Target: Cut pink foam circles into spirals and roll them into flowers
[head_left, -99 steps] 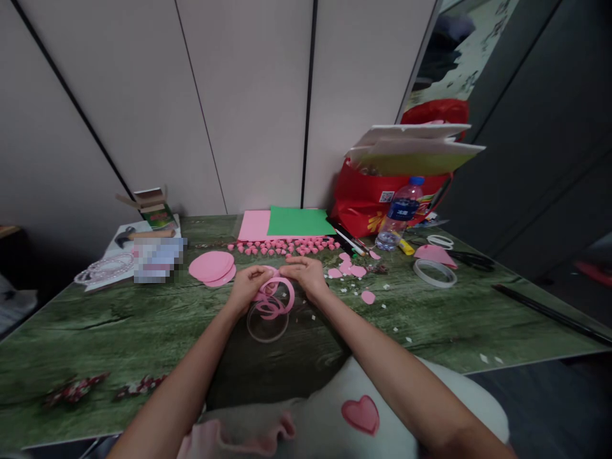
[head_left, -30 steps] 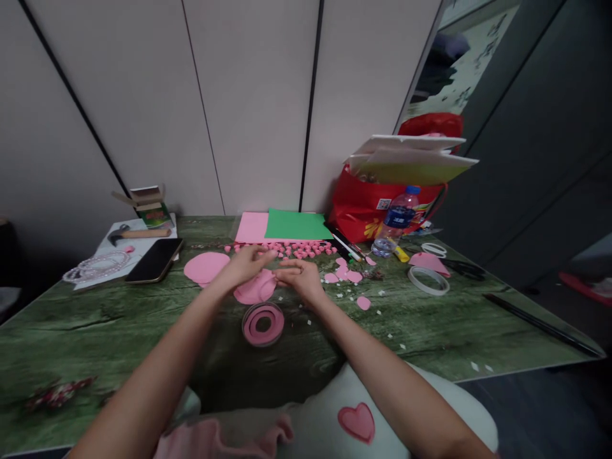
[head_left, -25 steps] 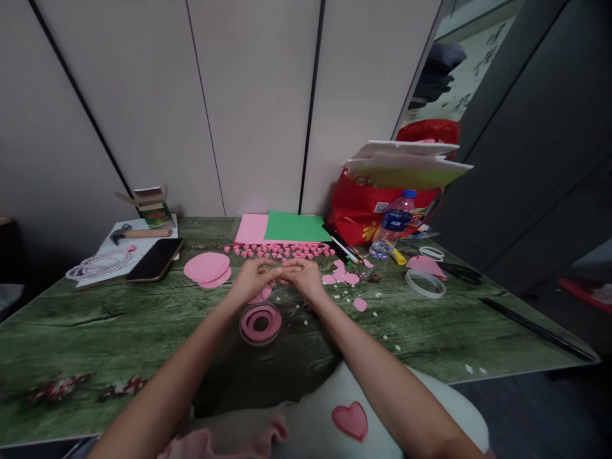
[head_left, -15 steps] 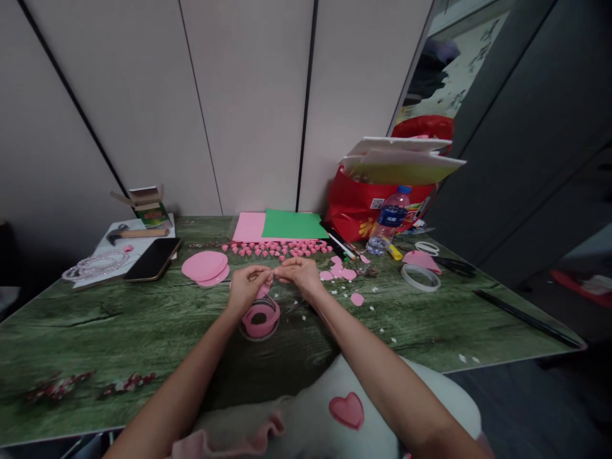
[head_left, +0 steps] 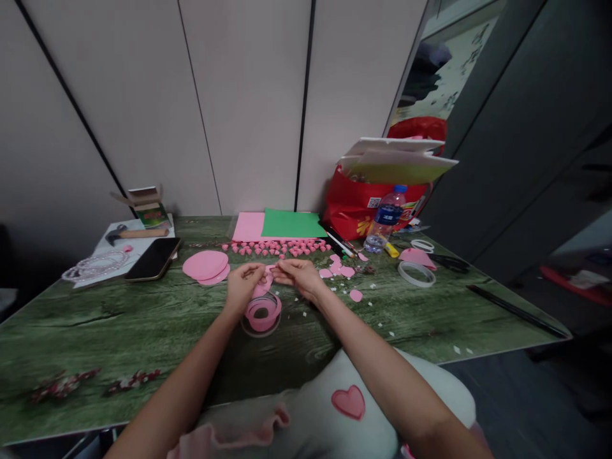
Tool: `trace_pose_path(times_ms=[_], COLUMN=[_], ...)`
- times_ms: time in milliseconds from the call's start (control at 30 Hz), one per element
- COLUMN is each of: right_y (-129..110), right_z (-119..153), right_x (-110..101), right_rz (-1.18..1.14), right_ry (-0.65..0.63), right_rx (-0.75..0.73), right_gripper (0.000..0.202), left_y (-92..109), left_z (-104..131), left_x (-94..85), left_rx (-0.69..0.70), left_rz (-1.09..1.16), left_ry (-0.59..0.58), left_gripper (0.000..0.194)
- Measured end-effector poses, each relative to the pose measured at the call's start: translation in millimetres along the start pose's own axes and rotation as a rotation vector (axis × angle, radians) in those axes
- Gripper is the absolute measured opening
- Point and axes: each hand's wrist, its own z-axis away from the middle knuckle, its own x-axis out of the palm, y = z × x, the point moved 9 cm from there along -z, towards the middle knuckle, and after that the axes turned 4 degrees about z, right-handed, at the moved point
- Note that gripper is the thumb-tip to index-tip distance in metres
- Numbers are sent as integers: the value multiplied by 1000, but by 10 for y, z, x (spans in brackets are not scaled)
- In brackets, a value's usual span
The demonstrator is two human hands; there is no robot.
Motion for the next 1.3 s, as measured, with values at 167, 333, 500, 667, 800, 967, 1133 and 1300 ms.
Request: trace_pose_path(times_ms=[167, 333, 500, 667, 800, 967, 1133, 1300], right_y=[-47, -53, -62, -68, -80, -73, -88, -154], right_z=[27, 25, 18, 20, 30, 33, 28, 33], right_x=[-30, -60, -60, -43, -58, -99, -103, -58], right_rz=[47, 43, 26, 39, 31, 83, 141, 215], right_ry=[60, 91, 81, 62, 87, 132, 138, 121], right_rx=[-60, -76, -76, -76, -74, -58, -78, -154], right_gripper=[29, 27, 27, 25, 29, 34, 37, 38], left_y=[-7, 14, -6, -41, -37, 1, 9, -46], left_z=[4, 25, 19, 12, 11, 28, 47, 38], left_x=[20, 72, 46, 20, 18, 78, 147, 138], left_rx=[-14, -37, -45, -50, -48, -52, -54, -76], left_rz=[-16, -37, -24, -13, -14, -27, -4, 31], left_ry=[-13, -48, -29, -14, -13, -63, -120, -129], left_gripper=[21, 24, 25, 25, 25, 27, 27, 29])
